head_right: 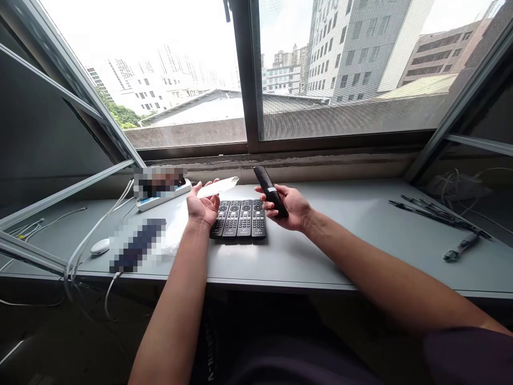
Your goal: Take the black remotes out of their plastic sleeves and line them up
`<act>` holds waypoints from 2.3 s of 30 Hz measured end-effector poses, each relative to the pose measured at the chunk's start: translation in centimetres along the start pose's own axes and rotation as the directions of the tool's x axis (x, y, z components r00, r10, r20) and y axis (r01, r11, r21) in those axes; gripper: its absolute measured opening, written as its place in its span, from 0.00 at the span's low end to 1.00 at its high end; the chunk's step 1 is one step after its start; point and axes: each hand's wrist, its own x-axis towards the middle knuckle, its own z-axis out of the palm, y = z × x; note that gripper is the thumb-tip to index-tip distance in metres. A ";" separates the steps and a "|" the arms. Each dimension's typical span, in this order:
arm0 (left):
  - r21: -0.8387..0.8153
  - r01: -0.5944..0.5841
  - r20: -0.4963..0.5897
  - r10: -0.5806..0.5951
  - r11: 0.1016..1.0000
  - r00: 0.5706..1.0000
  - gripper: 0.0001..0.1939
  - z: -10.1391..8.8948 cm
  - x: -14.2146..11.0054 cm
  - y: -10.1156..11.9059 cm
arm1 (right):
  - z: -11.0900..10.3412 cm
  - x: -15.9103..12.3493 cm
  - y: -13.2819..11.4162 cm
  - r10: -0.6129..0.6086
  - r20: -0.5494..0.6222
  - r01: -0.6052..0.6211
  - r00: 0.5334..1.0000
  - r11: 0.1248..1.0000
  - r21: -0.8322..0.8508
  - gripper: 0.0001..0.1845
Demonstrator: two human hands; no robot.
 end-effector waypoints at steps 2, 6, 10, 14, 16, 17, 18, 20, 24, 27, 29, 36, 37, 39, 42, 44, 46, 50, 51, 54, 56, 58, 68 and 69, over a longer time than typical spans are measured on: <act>-0.008 0.004 -0.007 -0.004 1.000 1.000 0.16 0.0 0.0 0.0 | 0.0 0.0 0.1 -0.013 -0.002 0.013 1.000 0.999 -0.034 0.17; -0.016 0.014 -0.020 -0.015 1.000 1.000 0.16 0.1 -0.1 0.0 | 0.2 -0.1 0.2 -0.022 0.003 0.022 1.000 0.996 -0.085 0.18; -0.001 0.004 -0.018 -0.004 1.000 1.000 0.16 0.1 -0.1 0.0 | 0.4 -0.1 0.1 -0.022 -0.059 0.021 0.998 0.999 -0.033 0.14; 0.010 -0.005 -0.004 0.005 1.000 1.000 0.15 0.0 0.1 0.0 | 0.5 -0.1 0.1 -0.027 -0.114 0.024 0.993 0.999 -0.029 0.15; 0.008 -0.004 -0.003 0.004 1.000 1.000 0.16 -0.1 0.0 -0.1 | 0.4 -0.1 0.0 -0.027 -0.082 0.024 0.996 0.999 -0.042 0.17; 0.004 -0.003 -0.005 0.003 1.000 1.000 0.16 -0.1 0.0 -0.1 | 0.3 -0.1 0.0 -0.020 -0.047 0.018 0.999 0.999 -0.043 0.18; 0.000 -0.002 -0.007 0.002 1.000 1.000 0.16 0.0 0.0 -0.1 | 0.2 -0.1 0.0 -0.010 -0.009 0.009 1.000 0.999 -0.042 0.18; -0.004 0.003 -0.013 -0.003 1.000 1.000 0.17 0.1 -0.1 0.0 | 0.0 -0.2 0.0 0.011 0.054 -0.008 0.998 0.999 -0.041 0.18; 0.006 0.005 -0.019 -0.005 1.000 1.000 0.17 0.2 -0.2 0.0 | -0.1 -0.3 0.0 0.020 0.078 -0.015 0.997 0.997 -0.073 0.17; 0.017 -0.003 -0.017 0.003 1.000 1.000 0.16 0.2 -0.2 0.0 | 0.0 -0.3 0.1 0.025 0.089 -0.019 0.996 0.998 -0.067 0.17; 0.023 -0.006 -0.015 0.007 1.000 1.000 0.16 0.1 -0.1 0.0 | 0.1 -0.4 0.1 0.030 0.109 -0.025 0.994 0.998 -0.052 0.18; 0.013 0.003 -0.019 -0.002 1.000 1.000 0.16 0.1 -0.1 0.0 | 0.1 -0.5 0.1 0.037 0.120 -0.029 0.992 0.997 -0.068 0.17; 0.013 0.002 -0.020 -0.002 1.000 1.000 0.16 0.1 -0.1 0.0 | 0.1 -0.5 0.1 0.037 0.121 -0.029 0.992 0.997 -0.068 0.17; 0.018 -0.004 -0.019 0.004 1.000 1.000 0.16 0.1 -0.2 0.0 | 0.2 -0.5 0.2 0.036 0.125 -0.028 0.991 0.997 -0.067 0.17; 0.028 -0.009 -0.015 0.010 1.000 1.000 0.16 0.1 -0.2 0.0 | 0.4 -0.5 0.4 0.005 0.094 0.000 0.996 0.998 -0.061 0.15; 0.030 -0.009 -0.020 0.010 1.000 1.000 0.15 0.2 -0.2 0.0 | 0.5 -0.4 0.4 -0.025 0.048 0.028 0.999 0.998 -0.063 0.12; 0.032 -0.011 -0.025 0.012 0.999 1.000 0.15 0.2 -0.1 0.0 | 0.6 -0.3 0.5 -0.043 -0.009 0.042 0.999 0.997 -0.070 0.09; 0.037 -0.017 -0.021 0.018 0.999 1.000 0.14 0.1 -0.1 -0.1 | 0.5 0.0 0.5 -0.057 -0.087 0.048 0.995 0.994 -0.099 0.12; 0.038 -0.018 -0.020 0.019 0.999 1.000 0.14 0.1 -0.1 -0.1 | 0.5 0.0 0.5 -0.069 -0.087 0.060 0.994 0.992 -0.107 0.13; 0.041 -0.019 -0.020 0.020 0.999 1.000 0.14 0.1 -0.1 -0.1 | 0.5 -0.1 0.6 -0.105 -0.046 0.099 0.993 0.987 -0.128 0.14; 0.038 -0.019 -0.017 0.020 0.999 1.000 0.14 0.1 -0.1 -0.1 | 0.5 -0.1 0.6 -0.105 -0.016 0.102 0.994 0.986 -0.132 0.15; 0.034 -0.018 -0.016 0.018 0.999 1.000 0.15 0.1 -0.1 -0.1 | 0.4 -0.1 0.7 -0.099 -0.003 0.098 0.995 0.986 -0.132 0.17; 0.041 -0.015 -0.029 0.016 0.999 0.999 0.16 0.2 -0.2 -0.1 | -1.3 1.1 2.2 -0.558 0.263 0.578 0.787 0.517 -0.632 0.30; 0.041 -0.013 -0.030 0.014 0.999 0.999 0.16 0.2 -0.1 -0.1 | -1.5 1.2 2.4 -0.599 0.315 0.619 0.736 0.409 -0.671 0.30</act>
